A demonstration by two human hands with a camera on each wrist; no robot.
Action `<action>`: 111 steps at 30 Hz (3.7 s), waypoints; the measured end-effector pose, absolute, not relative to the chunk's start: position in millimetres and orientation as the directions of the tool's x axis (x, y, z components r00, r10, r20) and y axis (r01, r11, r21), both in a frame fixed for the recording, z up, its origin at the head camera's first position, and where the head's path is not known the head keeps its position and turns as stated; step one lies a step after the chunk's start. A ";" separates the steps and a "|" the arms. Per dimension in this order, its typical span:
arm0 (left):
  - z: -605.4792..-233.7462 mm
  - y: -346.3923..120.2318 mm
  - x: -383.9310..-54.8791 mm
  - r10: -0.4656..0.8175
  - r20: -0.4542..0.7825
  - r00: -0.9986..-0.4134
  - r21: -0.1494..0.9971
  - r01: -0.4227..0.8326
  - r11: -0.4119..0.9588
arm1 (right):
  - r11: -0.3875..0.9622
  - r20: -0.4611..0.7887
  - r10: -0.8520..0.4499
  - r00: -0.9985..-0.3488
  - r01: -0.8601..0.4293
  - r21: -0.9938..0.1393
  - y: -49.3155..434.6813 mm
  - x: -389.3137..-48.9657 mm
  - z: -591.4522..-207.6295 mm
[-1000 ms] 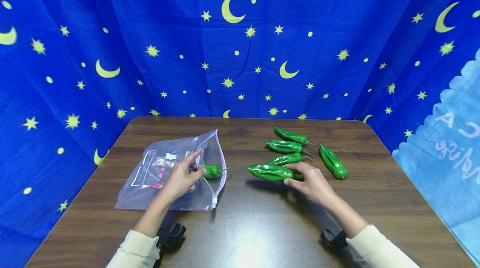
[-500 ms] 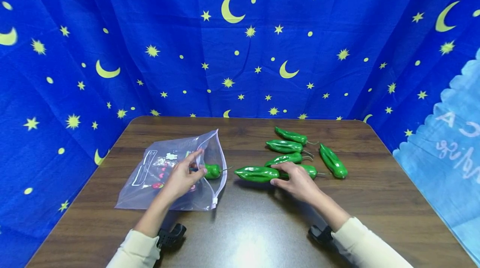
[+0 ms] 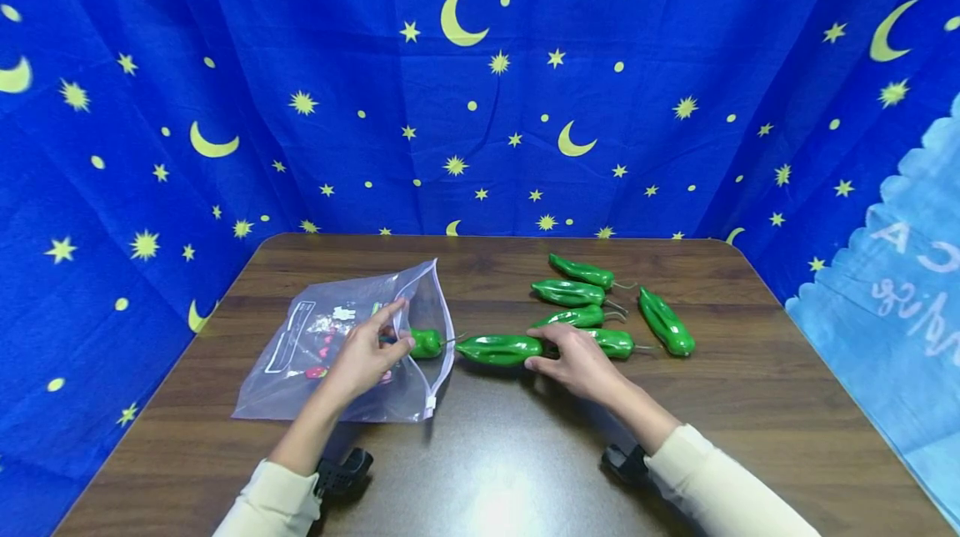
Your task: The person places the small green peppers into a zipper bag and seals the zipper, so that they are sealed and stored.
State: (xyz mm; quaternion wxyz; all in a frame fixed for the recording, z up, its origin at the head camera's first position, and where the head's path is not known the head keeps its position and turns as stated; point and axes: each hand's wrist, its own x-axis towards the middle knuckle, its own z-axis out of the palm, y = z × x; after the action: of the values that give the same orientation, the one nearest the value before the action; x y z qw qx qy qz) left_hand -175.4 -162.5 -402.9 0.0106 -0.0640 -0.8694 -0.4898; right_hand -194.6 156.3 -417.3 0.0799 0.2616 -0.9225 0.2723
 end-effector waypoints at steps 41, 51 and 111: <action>-401.9 -160.4 -173.3 0.104 0.105 -0.989 0.844 0.144 0.518 | 0.725 0.333 -0.453 -0.827 -0.559 -0.402 140.0 -202.2 -417.1; -400.7 -158.7 -174.3 0.104 0.103 -0.989 0.849 0.142 0.509 | 0.730 0.332 -0.456 -0.826 -0.561 -0.392 131.7 -204.5 -415.0; -397.5 -156.0 -173.8 0.105 0.078 -0.991 0.855 0.121 0.505 | 0.715 0.313 -0.557 -0.769 -0.636 -0.290 66.3 -218.9 -415.5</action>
State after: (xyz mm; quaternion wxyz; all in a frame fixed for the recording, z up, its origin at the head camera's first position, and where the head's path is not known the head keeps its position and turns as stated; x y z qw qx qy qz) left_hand -173.8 -156.0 -397.5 0.0081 -0.0654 -0.8674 -0.4932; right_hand -218.9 66.3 -415.5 0.1018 0.3242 -0.9204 0.1935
